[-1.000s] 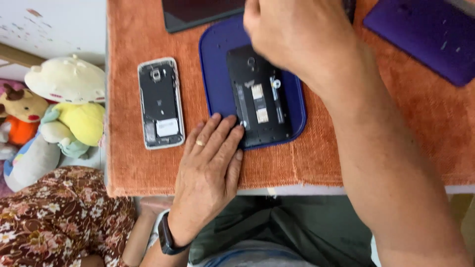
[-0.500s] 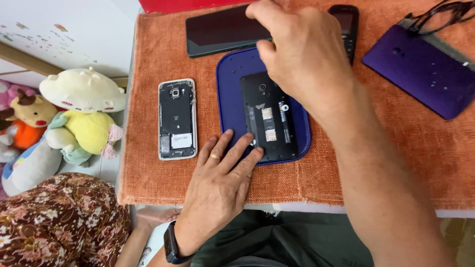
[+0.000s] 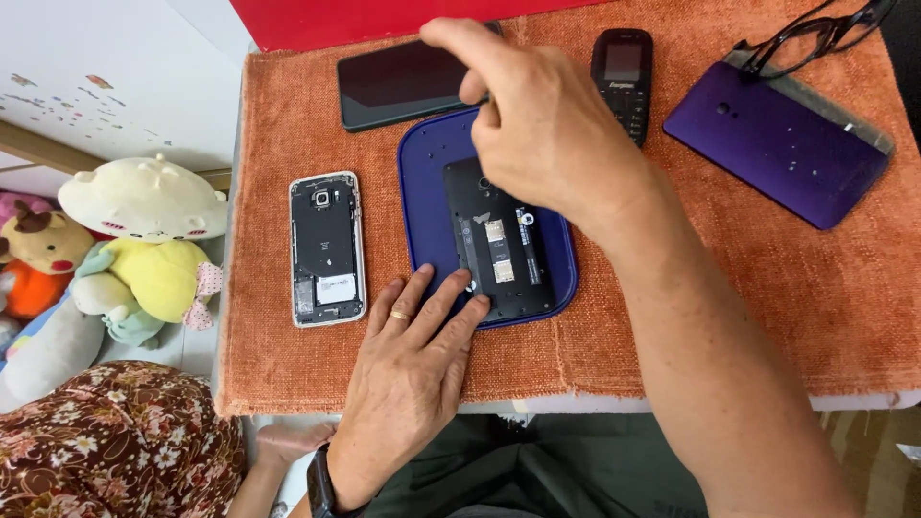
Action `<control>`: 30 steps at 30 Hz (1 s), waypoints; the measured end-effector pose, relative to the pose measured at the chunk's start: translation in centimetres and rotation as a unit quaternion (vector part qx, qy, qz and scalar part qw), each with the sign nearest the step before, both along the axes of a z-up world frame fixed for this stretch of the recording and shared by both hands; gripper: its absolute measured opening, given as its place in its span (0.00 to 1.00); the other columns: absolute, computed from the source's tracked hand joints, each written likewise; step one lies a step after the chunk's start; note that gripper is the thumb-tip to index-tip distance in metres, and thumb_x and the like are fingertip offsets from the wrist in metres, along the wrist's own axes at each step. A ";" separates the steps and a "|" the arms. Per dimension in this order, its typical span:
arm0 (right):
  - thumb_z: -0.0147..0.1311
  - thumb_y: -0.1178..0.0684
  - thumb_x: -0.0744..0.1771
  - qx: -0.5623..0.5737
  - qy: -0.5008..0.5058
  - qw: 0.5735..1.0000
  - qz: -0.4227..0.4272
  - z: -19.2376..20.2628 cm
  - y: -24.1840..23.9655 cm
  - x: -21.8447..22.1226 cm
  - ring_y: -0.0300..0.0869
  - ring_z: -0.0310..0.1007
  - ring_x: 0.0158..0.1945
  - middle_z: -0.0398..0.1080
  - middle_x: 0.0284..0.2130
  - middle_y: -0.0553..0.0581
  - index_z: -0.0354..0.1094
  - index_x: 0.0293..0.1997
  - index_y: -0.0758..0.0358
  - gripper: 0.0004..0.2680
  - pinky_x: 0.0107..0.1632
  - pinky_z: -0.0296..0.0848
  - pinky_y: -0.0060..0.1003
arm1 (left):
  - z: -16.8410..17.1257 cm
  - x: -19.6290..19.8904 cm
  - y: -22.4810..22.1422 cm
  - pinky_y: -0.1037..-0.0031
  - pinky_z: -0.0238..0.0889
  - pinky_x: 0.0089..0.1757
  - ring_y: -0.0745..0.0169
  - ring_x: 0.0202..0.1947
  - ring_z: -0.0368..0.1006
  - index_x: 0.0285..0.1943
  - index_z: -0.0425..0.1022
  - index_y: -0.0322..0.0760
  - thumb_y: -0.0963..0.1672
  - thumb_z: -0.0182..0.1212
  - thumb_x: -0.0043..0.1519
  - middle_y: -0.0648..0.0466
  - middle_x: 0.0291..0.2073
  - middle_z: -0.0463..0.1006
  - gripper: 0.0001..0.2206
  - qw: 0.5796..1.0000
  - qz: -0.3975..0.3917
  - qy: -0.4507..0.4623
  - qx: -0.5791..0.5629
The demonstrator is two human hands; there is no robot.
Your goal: A person uses a precision screwdriver to remove several small screws from the back of a mobile phone during a repair process.
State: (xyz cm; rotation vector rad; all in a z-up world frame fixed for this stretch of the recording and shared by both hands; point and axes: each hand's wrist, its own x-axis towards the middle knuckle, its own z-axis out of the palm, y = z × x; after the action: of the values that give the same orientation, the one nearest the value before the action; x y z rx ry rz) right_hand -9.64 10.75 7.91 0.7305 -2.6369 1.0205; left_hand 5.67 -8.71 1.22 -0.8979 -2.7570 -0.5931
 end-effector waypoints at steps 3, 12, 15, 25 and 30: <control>0.48 0.69 0.65 0.016 0.042 0.999 -0.007 -0.8 0.0 -0.4 0.50 0.76 0.34 0.76 0.35 0.59 0.62 0.67 0.61 0.21 0.41 0.75 0.48 | 0.1 0.0 0.1 0.46 0.52 0.64 0.35 0.69 0.63 0.65 0.73 0.40 0.43 0.52 0.68 0.47 0.67 0.71 0.17 1.000 0.002 0.003 0.003; 0.44 0.69 0.66 0.016 0.008 1.000 -0.007 -0.2 0.5 -0.2 0.57 0.75 0.38 0.74 0.36 0.67 0.63 0.68 0.60 0.21 0.44 0.71 0.54 | 0.0 0.0 0.1 0.46 0.52 0.65 0.35 0.69 0.63 0.66 0.73 0.40 0.42 0.53 0.68 0.47 0.67 0.71 0.17 1.000 0.000 0.006 -0.001; 0.53 0.65 0.66 0.046 0.109 0.992 -0.052 -1.9 0.5 -1.1 0.52 0.70 0.21 0.69 0.18 0.58 0.70 0.61 0.59 0.16 0.30 0.70 0.52 | 0.0 0.0 0.1 0.46 0.52 0.65 0.35 0.69 0.63 0.66 0.73 0.40 0.43 0.52 0.68 0.47 0.67 0.71 0.17 1.000 -0.001 0.008 -0.003; 0.55 0.64 0.69 0.065 0.112 0.990 -0.047 -2.0 0.6 -1.2 0.35 0.58 0.14 0.59 0.13 0.45 0.68 0.63 0.60 0.14 0.20 0.62 0.31 | 0.0 0.0 0.0 0.44 0.51 0.65 0.34 0.69 0.63 0.66 0.73 0.39 0.42 0.52 0.67 0.45 0.67 0.70 0.17 1.000 -0.006 0.011 0.000; 0.44 0.70 0.67 0.024 -0.008 1.000 0.008 0.6 0.3 0.2 0.43 0.67 0.26 0.67 0.26 0.54 0.61 0.68 0.63 0.20 0.38 0.74 0.42 | 0.2 -0.1 0.1 0.44 0.53 0.64 0.33 0.67 0.64 0.64 0.73 0.39 0.42 0.52 0.67 0.44 0.66 0.72 0.16 1.000 -0.004 0.018 0.009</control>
State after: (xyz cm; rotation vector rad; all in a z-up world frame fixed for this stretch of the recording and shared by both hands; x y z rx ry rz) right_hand -9.39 11.09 8.51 0.7576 -2.6826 0.9743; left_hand 5.54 -8.59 1.45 -0.9068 -2.7141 -0.5961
